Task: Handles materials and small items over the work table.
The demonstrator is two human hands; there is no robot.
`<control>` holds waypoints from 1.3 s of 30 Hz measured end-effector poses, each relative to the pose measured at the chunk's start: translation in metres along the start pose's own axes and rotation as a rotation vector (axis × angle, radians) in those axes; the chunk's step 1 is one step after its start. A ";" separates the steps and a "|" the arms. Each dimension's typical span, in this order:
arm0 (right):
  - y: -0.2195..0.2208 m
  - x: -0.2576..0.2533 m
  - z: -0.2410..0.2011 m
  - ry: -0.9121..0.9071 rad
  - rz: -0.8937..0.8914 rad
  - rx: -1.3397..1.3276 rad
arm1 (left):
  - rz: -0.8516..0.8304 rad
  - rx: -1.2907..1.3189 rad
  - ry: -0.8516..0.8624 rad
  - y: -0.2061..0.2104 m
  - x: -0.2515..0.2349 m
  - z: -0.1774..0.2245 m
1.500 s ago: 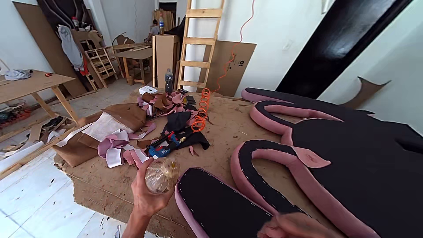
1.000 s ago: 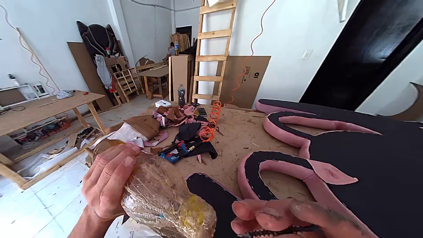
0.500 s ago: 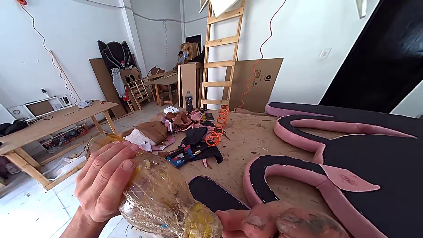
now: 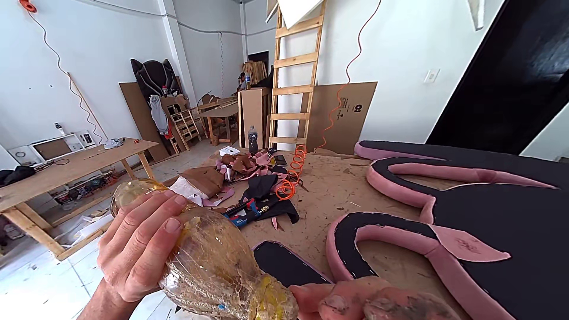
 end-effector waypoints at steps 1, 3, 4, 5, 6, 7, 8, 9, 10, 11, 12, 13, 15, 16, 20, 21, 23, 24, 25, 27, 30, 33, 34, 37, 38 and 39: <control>0.000 0.000 0.001 -0.003 0.000 -0.001 | 0.003 0.000 0.003 0.000 0.000 -0.001; -0.001 -0.001 0.003 -0.003 -0.001 -0.009 | 0.003 -0.010 0.009 0.000 -0.001 -0.002; -0.002 -0.001 0.004 0.000 0.000 -0.013 | 0.005 -0.017 0.012 -0.001 -0.001 -0.003; -0.002 -0.002 0.005 0.002 0.001 -0.016 | 0.005 -0.027 0.016 0.000 -0.002 -0.003; -0.003 -0.002 0.006 0.003 0.002 -0.017 | 0.005 -0.033 0.020 0.000 -0.003 -0.003; -0.003 -0.003 0.006 0.005 0.001 -0.013 | 0.002 -0.037 0.025 0.000 -0.004 -0.003; -0.004 -0.004 0.007 0.005 0.002 -0.013 | 0.002 -0.040 0.029 0.000 -0.004 -0.003; -0.004 -0.005 0.007 0.004 0.004 -0.016 | 0.002 -0.043 0.033 0.000 -0.005 -0.004; -0.005 -0.006 0.008 0.004 0.004 -0.022 | 0.003 -0.045 0.037 0.000 -0.006 -0.004; -0.005 -0.006 0.008 0.003 0.004 -0.026 | 0.003 -0.047 0.039 0.001 -0.007 -0.004; -0.005 -0.007 0.008 0.002 0.004 -0.029 | 0.003 -0.046 0.041 0.001 -0.008 -0.004; -0.006 -0.008 0.007 0.002 0.002 -0.028 | 0.001 -0.044 0.042 0.002 -0.009 -0.003; -0.006 -0.008 0.007 0.008 -0.001 -0.020 | 0.002 -0.045 0.041 0.002 -0.011 -0.003; -0.007 -0.009 0.007 0.009 -0.001 -0.020 | 0.005 -0.045 0.042 0.002 -0.012 -0.003; -0.010 -0.009 0.007 0.005 0.003 -0.038 | -0.003 -0.053 0.057 0.003 -0.014 -0.002; -0.011 -0.009 0.007 0.004 0.004 -0.042 | -0.003 -0.051 0.058 0.004 -0.014 -0.001; -0.013 -0.009 0.007 0.011 0.012 -0.042 | -0.008 -0.045 0.053 0.006 -0.014 0.001; -0.015 -0.009 0.007 0.015 0.016 -0.039 | -0.009 -0.039 0.048 0.007 -0.013 0.002; -0.016 -0.009 0.007 0.018 0.020 -0.035 | -0.011 -0.035 0.043 0.008 -0.013 0.002; -0.018 -0.008 0.007 0.020 0.027 -0.033 | -0.018 -0.031 0.039 0.011 -0.013 0.004; -0.021 -0.009 0.008 0.025 0.036 -0.027 | -0.025 -0.037 0.041 0.014 -0.013 0.005; -0.024 -0.010 0.010 0.033 0.044 -0.027 | -0.025 -0.036 0.049 0.015 -0.013 0.006; -0.025 -0.010 0.010 0.034 0.045 -0.026 | -0.032 -0.032 0.050 0.016 -0.013 0.006; -0.027 -0.010 0.011 0.036 0.059 -0.005 | -0.039 -0.029 0.052 0.018 -0.012 0.006; -0.027 -0.010 0.011 0.037 0.077 0.018 | -0.038 -0.026 0.053 0.018 -0.012 0.006; -0.028 -0.010 0.011 0.039 0.085 0.025 | -0.040 -0.024 0.053 0.019 -0.012 0.006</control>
Point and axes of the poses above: each hand's wrist, its own x-axis away from the middle knuckle, its own y-axis out of the palm, z = x × y, the point moved 10 cm from there along -x, towards the middle knuckle, and after that the axes turned 15 degrees about -x, right-handed, at the moved point
